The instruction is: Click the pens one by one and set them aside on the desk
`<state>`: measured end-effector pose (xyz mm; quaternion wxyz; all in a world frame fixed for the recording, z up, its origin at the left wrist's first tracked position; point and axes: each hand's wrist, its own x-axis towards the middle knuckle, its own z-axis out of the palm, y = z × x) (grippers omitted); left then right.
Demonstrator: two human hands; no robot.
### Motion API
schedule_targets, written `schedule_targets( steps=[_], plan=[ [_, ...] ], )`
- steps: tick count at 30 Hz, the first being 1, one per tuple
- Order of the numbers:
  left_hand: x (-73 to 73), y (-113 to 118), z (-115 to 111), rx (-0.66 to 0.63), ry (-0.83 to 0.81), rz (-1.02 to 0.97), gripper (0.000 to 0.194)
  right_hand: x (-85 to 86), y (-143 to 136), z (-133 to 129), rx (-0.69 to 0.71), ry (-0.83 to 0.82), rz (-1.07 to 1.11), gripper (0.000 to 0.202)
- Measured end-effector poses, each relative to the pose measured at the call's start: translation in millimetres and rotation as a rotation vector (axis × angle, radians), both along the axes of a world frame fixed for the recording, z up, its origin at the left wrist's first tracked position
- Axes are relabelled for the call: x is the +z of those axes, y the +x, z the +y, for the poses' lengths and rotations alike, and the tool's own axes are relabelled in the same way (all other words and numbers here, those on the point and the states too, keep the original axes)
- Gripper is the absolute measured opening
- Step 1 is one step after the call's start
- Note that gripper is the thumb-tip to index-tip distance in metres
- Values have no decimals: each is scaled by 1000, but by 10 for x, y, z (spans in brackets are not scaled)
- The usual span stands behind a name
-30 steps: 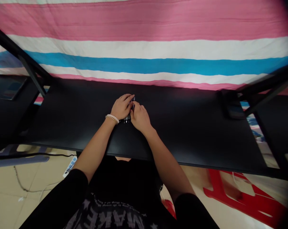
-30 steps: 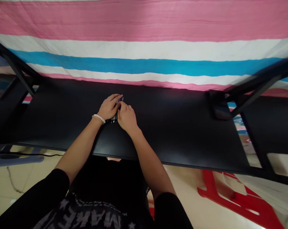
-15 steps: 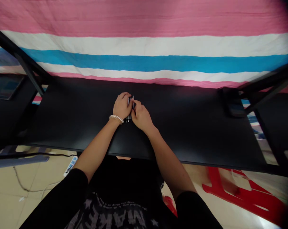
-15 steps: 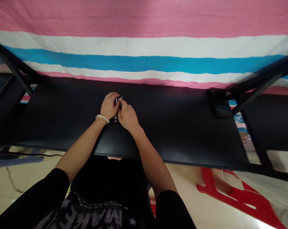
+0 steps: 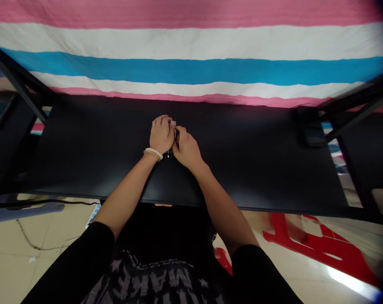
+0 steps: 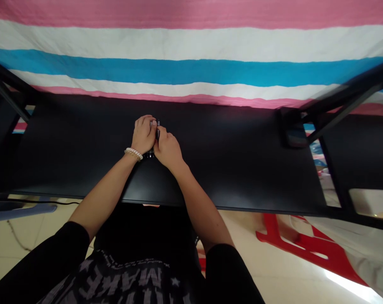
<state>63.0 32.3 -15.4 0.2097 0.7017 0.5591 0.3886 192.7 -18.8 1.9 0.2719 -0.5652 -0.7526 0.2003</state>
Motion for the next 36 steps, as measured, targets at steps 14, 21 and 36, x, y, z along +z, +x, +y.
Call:
schedule_targets(
  steps=[14, 21, 36],
  plan=[
    [109, -133, -33, 144, -34, -372, 34, 169, 140, -60, 4, -48, -42, 9],
    [146, -138, -28, 156, 20, -680, 35, 145, 157, -28, -175, -34, 329, 6],
    [410, -162, -140, -131, -316, -1251, 29, 138, 6, -67, -84, -169, 898, 38]
  ],
)
